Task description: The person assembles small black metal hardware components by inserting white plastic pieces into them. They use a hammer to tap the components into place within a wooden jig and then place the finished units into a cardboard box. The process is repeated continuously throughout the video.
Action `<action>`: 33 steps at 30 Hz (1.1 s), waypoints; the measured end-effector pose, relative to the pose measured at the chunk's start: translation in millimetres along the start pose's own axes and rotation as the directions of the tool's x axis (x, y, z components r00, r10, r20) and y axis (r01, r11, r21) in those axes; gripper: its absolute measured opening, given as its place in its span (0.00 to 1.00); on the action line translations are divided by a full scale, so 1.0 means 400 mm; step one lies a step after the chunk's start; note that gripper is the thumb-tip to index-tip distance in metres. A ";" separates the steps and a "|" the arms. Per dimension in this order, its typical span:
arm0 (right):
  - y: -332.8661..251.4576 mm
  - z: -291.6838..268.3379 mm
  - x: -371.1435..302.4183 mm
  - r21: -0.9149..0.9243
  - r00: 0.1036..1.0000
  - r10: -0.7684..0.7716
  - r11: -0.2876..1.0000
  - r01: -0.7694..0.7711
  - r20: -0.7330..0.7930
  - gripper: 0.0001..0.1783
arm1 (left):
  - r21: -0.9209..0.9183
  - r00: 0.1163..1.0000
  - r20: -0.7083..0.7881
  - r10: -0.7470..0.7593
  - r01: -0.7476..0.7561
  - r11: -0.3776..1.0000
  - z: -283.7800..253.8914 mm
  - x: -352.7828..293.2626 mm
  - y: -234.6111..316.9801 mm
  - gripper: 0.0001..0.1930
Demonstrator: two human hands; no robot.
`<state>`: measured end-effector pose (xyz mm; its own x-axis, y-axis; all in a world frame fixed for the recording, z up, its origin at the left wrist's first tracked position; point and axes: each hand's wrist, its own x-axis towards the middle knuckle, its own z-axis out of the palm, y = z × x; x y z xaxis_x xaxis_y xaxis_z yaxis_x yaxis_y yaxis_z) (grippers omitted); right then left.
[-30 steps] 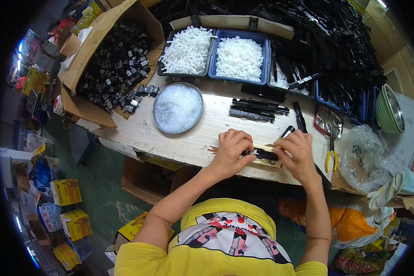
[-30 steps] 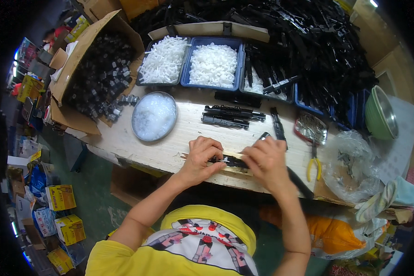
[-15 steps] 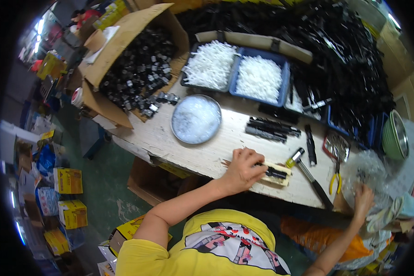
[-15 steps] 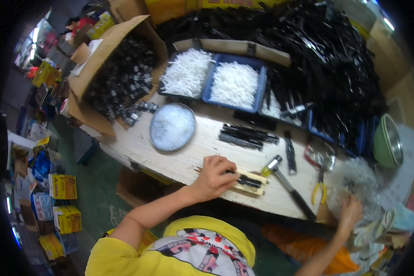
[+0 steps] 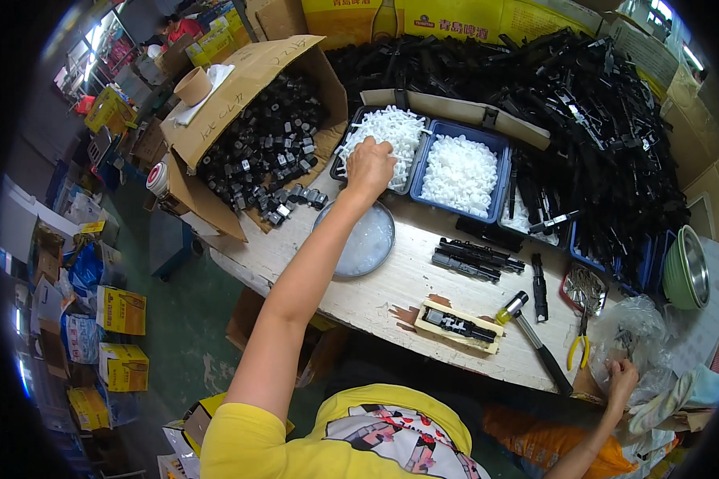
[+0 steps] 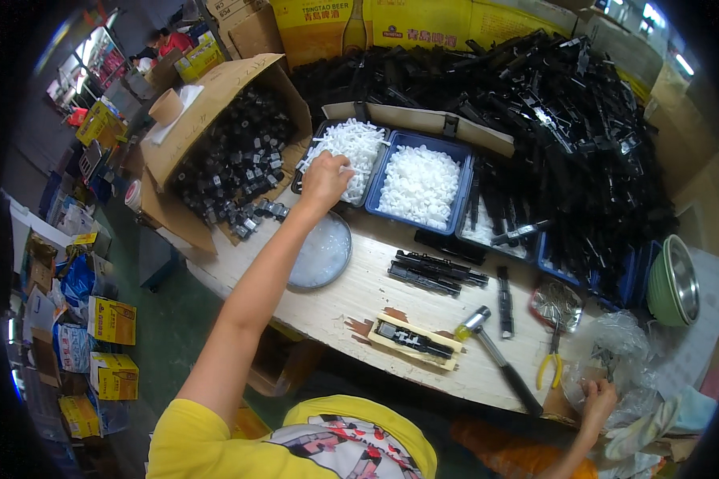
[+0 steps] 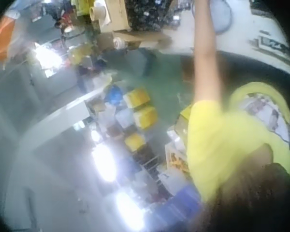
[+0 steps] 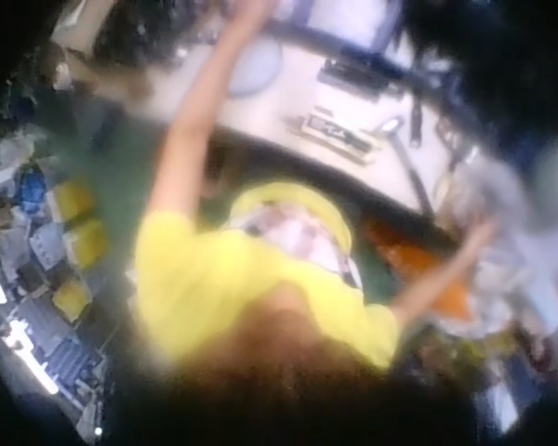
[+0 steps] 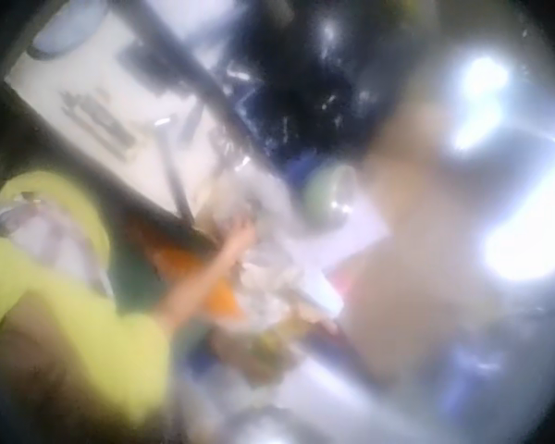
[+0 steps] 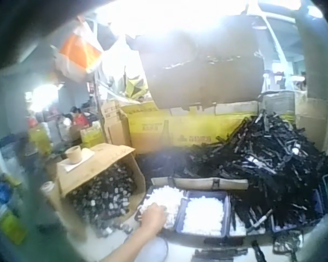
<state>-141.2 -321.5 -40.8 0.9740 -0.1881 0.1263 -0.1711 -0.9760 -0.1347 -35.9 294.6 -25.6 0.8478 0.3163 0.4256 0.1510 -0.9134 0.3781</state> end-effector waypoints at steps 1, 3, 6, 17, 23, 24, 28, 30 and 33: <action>0.012 0.011 0.000 -0.005 0.999 -0.037 0.999 0.037 -0.040 0.10 | 0.026 1.000 0.003 0.017 -0.017 1.000 0.004 0.007 0.004 0.07; 0.041 0.027 0.005 0.023 0.998 -0.039 0.999 0.041 -0.048 0.09 | 0.117 0.992 -0.006 0.123 -0.121 0.986 0.003 0.025 0.008 0.06; 0.043 0.025 0.016 0.149 0.991 0.115 0.981 -0.123 0.066 0.07 | 0.186 0.972 0.071 0.224 -0.234 0.954 0.013 0.039 0.016 0.06; 0.075 0.053 0.017 0.373 0.982 0.181 0.909 -0.187 0.051 0.08 | -0.021 0.926 0.058 0.372 -0.372 0.928 0.031 0.071 -0.044 0.09; 0.065 0.042 0.021 0.495 0.974 0.223 0.851 -0.178 -0.033 0.05 | -0.820 0.980 0.129 -0.153 0.192 0.539 -0.082 0.060 -0.048 0.03; 0.075 0.042 0.018 0.468 0.973 0.225 0.865 -0.179 -0.044 0.06 | -0.885 0.977 0.128 -0.171 0.191 0.424 -0.106 0.048 -0.052 0.03; 0.168 0.092 0.022 0.379 0.978 0.174 0.918 -0.119 -0.114 0.09 | -0.850 0.974 0.108 -0.200 0.195 0.489 -0.186 -0.087 -0.096 0.04; 0.151 0.096 0.021 0.390 0.983 0.169 0.912 -0.126 -0.078 0.09 | -0.851 0.958 0.126 -0.256 0.237 0.469 -0.200 -0.179 -0.124 0.06; 0.064 0.039 0.010 0.391 0.989 0.141 0.909 -0.143 0.034 0.09 | -0.843 0.913 0.145 -0.380 0.315 0.436 -0.198 -0.292 -0.147 0.05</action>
<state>-139.6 -345.7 -59.0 0.9447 -0.3198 0.0723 -0.2367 -0.8177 -0.5248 -184.0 331.7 -32.4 0.7908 0.5991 0.1258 -0.0953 -0.0824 0.9920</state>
